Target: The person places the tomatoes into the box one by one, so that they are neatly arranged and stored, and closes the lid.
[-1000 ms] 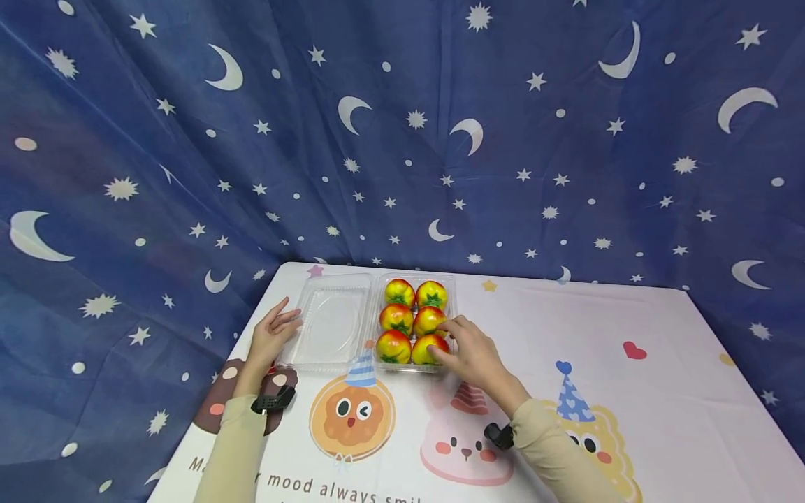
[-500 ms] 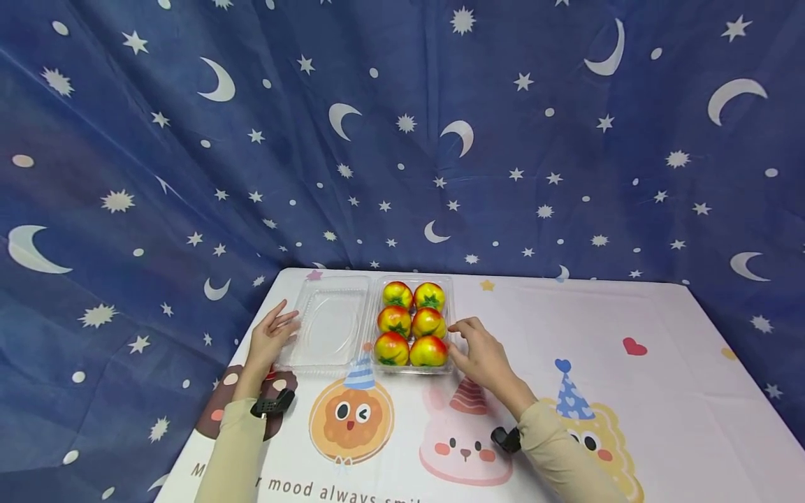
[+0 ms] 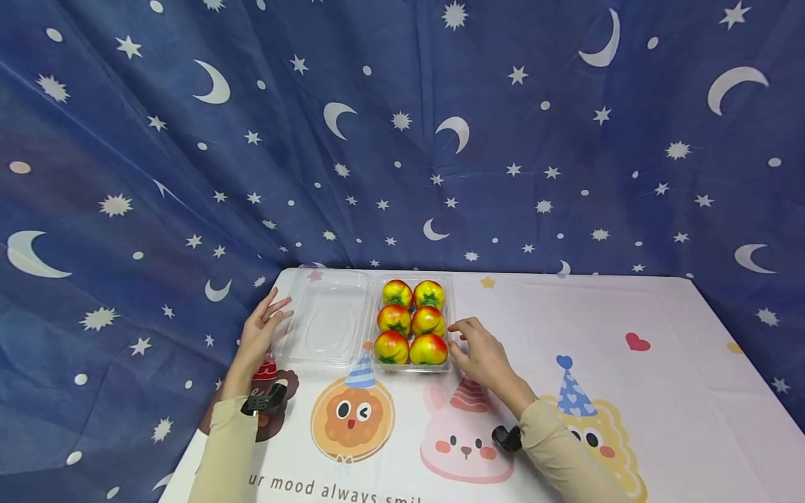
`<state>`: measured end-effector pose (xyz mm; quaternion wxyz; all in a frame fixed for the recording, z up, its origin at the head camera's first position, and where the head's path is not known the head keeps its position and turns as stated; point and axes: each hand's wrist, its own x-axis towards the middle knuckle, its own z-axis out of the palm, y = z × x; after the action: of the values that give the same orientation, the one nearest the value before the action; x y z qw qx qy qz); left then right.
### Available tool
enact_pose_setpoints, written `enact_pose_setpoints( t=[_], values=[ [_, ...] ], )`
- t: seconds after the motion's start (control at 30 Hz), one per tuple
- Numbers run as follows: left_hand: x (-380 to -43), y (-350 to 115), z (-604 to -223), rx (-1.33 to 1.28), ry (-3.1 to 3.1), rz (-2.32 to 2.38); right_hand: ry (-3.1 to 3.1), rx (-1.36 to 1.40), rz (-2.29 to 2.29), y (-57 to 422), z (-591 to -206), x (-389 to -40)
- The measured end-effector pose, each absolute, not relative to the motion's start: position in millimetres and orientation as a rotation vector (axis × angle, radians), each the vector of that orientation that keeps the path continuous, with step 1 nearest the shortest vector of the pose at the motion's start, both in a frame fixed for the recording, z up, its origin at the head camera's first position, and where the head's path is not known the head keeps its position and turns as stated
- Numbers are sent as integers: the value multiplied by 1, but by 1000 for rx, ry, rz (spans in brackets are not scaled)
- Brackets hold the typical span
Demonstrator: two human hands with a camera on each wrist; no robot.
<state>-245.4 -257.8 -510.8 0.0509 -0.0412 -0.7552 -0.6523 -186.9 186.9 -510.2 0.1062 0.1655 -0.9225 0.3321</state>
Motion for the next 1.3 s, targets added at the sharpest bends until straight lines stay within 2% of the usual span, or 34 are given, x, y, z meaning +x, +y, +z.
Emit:
enact_pose_setpoints(
  t=[0.43,0.8,1.3],
  values=[
    [-247,-253,-472,-321,-2124,-2033,-2752,463,960,188,-505,-185],
    [-243,-222,-422,-442,-2071,-2044,-2753,439,969,190,-504,-184],
    [-261,-186,-418,-534,-1997,-2055,-2737,410,986,194,-506,-182]
  ],
)
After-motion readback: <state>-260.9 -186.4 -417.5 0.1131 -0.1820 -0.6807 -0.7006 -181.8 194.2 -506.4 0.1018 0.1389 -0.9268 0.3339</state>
